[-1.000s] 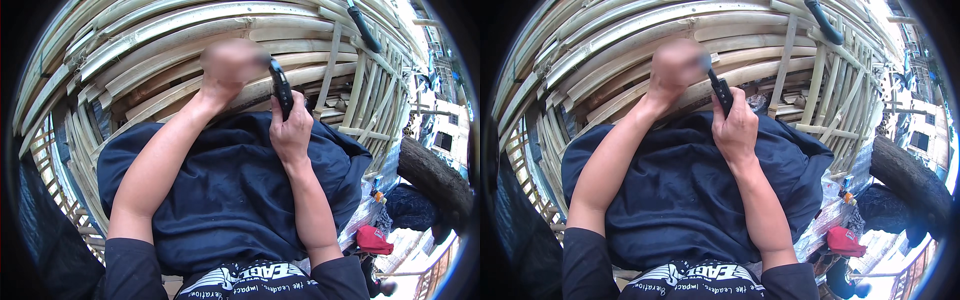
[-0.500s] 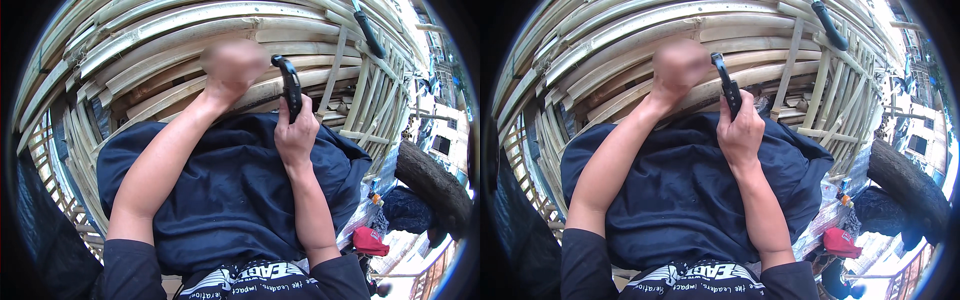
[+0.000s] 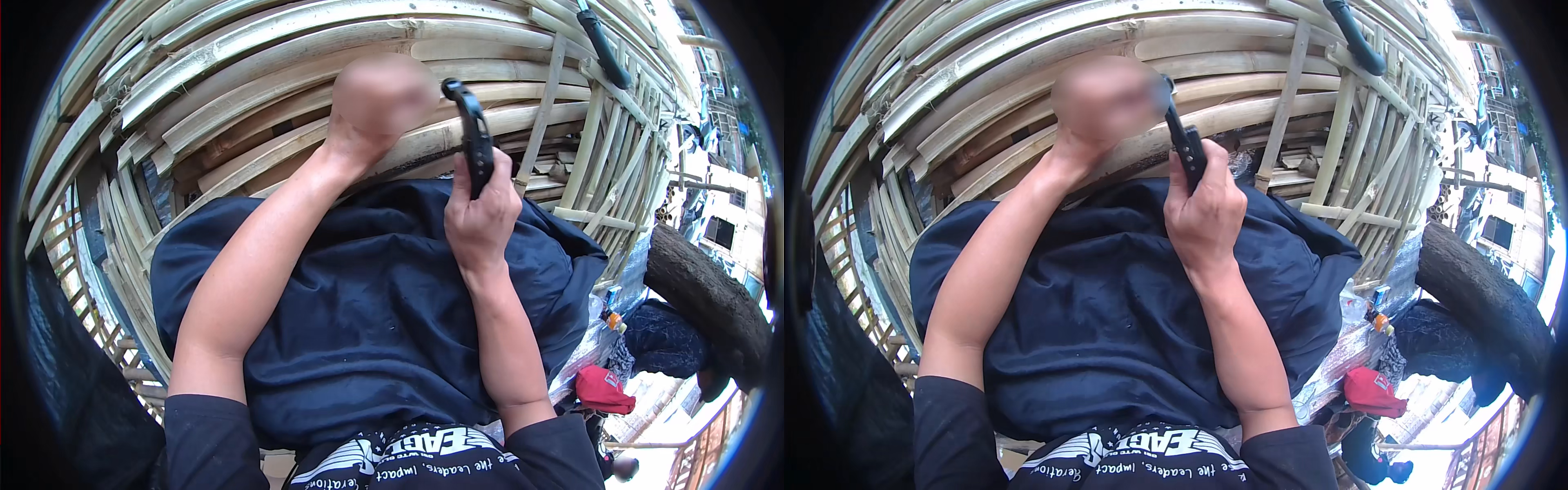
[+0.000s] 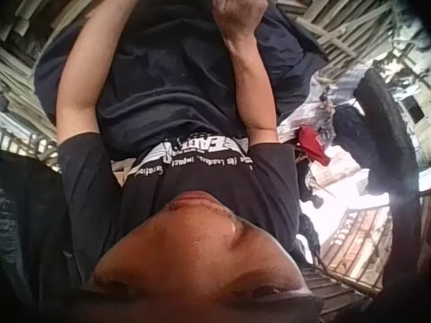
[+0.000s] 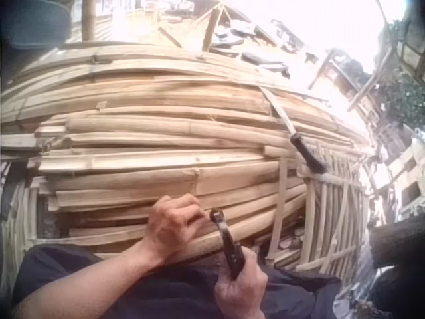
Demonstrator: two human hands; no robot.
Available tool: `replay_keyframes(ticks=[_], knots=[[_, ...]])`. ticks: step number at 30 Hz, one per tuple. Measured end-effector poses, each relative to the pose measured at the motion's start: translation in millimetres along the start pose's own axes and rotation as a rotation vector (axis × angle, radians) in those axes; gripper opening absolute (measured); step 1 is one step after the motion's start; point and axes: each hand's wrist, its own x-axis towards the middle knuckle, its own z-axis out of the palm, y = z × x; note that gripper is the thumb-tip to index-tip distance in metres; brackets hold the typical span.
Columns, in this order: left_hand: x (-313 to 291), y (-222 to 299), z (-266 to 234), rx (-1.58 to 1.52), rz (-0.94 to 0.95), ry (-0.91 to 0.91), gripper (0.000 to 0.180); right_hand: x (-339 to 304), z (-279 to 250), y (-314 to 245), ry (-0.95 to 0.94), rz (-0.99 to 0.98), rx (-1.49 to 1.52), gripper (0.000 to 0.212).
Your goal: The person hammers a small nail into a bamboo strip using a hammer, prying it out with the claw of the hammer, and then picks up another small piece of wood.
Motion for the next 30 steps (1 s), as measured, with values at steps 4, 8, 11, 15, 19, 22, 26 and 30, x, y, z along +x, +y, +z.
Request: replay_keyframes(ticks=[4,8,11,15,19,22,26,30], knots=[[1.3,1.1,4.1,0.011,0.018,0.008,0.009,4.2,2.5,12.3,-0.153,0.052,-0.135,0.025],[2.5,1.8,1.4,-0.015,0.006,0.016,0.009,3.2,0.6,4.5,0.054,-0.052,0.044,0.023],[0.7,0.1,2.7,0.018,0.009,0.019,0.010,2.0,5.5,8.0,-0.084,0.002,-0.103,0.026],[-1.2,0.9,1.4,-0.005,0.002,0.013,0.011,0.9,-0.5,6.2,0.072,-0.041,0.001,0.029],[0.7,0.6,3.4,-0.001,0.007,0.025,0.011,1.9,4.4,10.0,-0.088,-0.021,-0.162,0.028],[0.4,-0.2,1.7,0.009,0.014,0.021,0.011,1.4,0.0,1.6,0.102,-0.090,0.007,0.028],[-0.1,-1.3,2.0,0.007,-0.008,0.027,0.011,2.8,6.7,8.5,-0.114,0.012,-0.152,0.028],[-0.1,1.6,2.4,0.003,-0.002,0.022,0.011,4.1,-1.4,2.9,0.092,-0.037,0.020,0.029]])
